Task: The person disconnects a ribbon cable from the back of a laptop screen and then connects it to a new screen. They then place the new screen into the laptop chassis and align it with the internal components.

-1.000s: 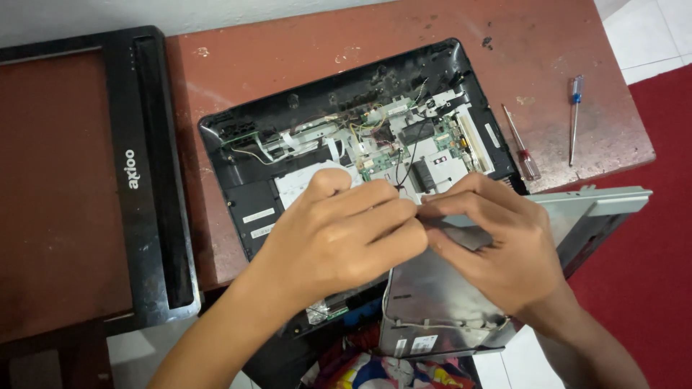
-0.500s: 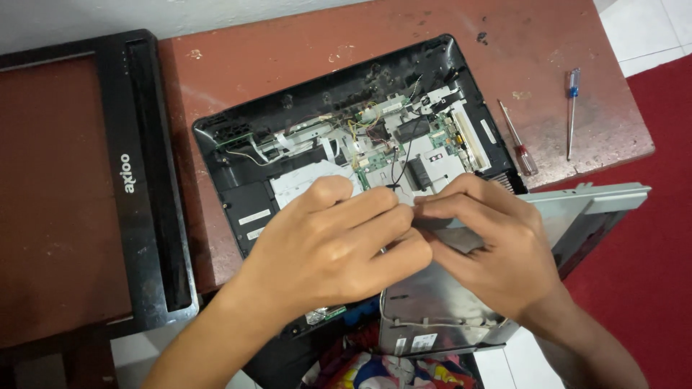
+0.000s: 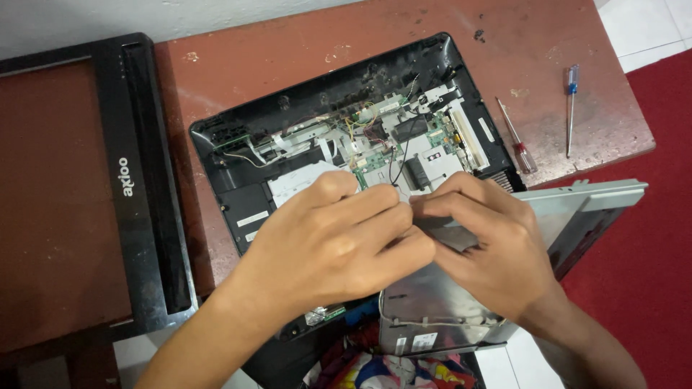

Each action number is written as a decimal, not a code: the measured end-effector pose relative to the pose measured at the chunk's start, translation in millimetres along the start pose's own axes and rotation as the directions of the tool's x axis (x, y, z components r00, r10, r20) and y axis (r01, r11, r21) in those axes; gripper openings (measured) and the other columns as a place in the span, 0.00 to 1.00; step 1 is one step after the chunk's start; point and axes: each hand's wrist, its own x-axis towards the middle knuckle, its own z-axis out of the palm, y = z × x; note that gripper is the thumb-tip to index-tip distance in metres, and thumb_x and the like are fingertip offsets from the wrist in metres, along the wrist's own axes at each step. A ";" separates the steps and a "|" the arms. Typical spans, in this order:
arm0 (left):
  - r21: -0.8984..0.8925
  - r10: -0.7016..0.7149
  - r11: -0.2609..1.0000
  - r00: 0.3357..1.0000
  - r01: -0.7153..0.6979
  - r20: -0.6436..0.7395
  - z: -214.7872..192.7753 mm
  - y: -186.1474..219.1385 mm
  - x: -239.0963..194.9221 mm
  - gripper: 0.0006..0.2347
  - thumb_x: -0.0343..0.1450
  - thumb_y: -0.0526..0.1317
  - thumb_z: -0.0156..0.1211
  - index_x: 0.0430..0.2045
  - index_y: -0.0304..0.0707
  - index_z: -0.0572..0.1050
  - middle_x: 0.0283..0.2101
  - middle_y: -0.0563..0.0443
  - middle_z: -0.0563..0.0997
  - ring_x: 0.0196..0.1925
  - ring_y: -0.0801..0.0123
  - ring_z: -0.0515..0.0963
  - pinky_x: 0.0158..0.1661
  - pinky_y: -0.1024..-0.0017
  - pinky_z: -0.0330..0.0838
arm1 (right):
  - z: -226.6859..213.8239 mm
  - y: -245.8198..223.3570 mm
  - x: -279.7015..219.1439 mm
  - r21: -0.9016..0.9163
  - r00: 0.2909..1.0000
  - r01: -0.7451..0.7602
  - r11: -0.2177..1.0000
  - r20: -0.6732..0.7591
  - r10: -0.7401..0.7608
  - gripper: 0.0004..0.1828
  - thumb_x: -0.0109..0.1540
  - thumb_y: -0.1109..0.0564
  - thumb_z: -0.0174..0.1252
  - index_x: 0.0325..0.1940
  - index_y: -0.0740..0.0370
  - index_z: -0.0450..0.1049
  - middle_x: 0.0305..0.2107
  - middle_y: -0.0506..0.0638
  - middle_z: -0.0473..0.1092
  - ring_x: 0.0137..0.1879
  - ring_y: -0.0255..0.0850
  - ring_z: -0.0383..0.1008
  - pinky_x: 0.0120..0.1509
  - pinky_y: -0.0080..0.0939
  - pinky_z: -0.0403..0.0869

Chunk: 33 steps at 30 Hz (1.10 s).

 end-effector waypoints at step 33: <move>-0.154 -0.178 0.970 0.981 0.188 0.073 -3.2 1.4 -6.1 0.14 0.72 0.21 0.60 0.29 0.45 0.66 0.30 0.58 0.69 0.34 0.68 0.69 0.40 0.67 0.58 | 5.2 -8.4 13.0 0.038 1.000 -0.008 0.999 -0.011 0.009 0.06 0.58 0.65 0.64 0.32 0.62 0.72 0.30 0.47 0.69 0.34 0.40 0.71 0.41 0.40 0.66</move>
